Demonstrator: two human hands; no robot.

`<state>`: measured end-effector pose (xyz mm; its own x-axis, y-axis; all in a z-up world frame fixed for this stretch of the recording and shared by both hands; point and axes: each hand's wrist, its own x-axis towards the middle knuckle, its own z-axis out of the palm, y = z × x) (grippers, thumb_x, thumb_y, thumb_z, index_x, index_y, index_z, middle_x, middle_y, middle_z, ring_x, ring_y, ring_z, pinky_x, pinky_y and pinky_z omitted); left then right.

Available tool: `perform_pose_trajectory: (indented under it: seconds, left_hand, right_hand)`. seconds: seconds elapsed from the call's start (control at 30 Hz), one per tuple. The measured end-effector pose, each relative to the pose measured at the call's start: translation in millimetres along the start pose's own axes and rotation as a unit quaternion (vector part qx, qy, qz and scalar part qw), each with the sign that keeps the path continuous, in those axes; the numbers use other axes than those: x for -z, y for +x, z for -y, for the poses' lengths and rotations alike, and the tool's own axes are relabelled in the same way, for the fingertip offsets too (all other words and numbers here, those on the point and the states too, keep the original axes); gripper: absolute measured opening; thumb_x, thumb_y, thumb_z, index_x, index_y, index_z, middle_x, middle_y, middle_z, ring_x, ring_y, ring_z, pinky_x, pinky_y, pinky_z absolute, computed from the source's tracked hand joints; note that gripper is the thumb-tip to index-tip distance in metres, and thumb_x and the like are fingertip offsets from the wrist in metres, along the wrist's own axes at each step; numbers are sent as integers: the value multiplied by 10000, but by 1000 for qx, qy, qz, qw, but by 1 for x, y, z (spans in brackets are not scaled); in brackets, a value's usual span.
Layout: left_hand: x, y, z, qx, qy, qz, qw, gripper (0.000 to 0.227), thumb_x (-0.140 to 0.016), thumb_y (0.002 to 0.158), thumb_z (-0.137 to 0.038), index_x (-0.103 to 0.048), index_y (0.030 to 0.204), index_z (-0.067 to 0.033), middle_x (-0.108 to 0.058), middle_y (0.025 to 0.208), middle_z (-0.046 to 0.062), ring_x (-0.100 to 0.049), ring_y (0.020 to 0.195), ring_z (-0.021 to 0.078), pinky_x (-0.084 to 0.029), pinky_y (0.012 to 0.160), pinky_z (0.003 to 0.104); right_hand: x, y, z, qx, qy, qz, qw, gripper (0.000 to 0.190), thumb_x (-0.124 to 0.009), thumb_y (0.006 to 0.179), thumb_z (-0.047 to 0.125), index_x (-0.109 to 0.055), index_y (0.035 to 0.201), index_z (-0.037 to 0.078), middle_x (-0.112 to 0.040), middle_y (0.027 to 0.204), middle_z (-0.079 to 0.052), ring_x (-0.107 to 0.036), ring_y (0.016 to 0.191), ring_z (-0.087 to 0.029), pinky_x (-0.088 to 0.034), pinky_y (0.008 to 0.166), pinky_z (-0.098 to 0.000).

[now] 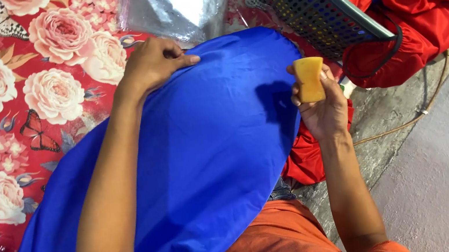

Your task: Cleaning a blue fabric seat cover using a sponge and trimming excess material with scissors

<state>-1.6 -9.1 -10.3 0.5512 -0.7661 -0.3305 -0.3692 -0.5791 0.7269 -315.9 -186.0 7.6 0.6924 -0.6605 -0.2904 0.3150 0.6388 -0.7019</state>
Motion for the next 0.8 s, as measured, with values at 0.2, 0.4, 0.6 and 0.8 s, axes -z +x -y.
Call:
perform_pose_trajectory:
  seconds: [0.2,0.4,0.6,0.8]
  left_hand:
    - [2,4,4,-2,-119,32,992,291,-775,925,-324,-774,910,-33,-759,936,48,-653,724,125,-524,684,255]
    - [-13,-23,-49,-278,31,-189,941,233,-882,845,-152,-692,976,-116,-686,882,12,-625,775,161,-502,775,336]
    - [-20,-46,-75,-333,-211,-182,901,349,-938,818,-234,-734,1089,-152,-699,951,21,-736,775,173,-608,701,261]
    - [-6,-66,-61,-365,-148,-233,889,115,-844,900,-125,-776,992,-136,-733,905,-4,-732,777,153,-611,705,261]
  right_hand:
    - [-7,-4,2,3,-25,12,1000,448,-664,1001,309,-577,1330,18,-672,1247,-222,-662,832,-200,-538,649,-259]
    - [-47,6,-10,-26,-58,71,995,409,-617,1027,344,-559,1308,53,-671,1205,-205,-590,735,-175,-441,598,-271]
    - [-80,27,-46,-31,-80,91,992,362,-585,1034,326,-561,1297,78,-668,1114,-266,-571,698,-244,-426,570,-294]
    - [-111,24,-61,-61,-103,140,983,306,-530,1070,260,-570,1287,48,-653,1074,-238,-553,721,-221,-409,597,-281]
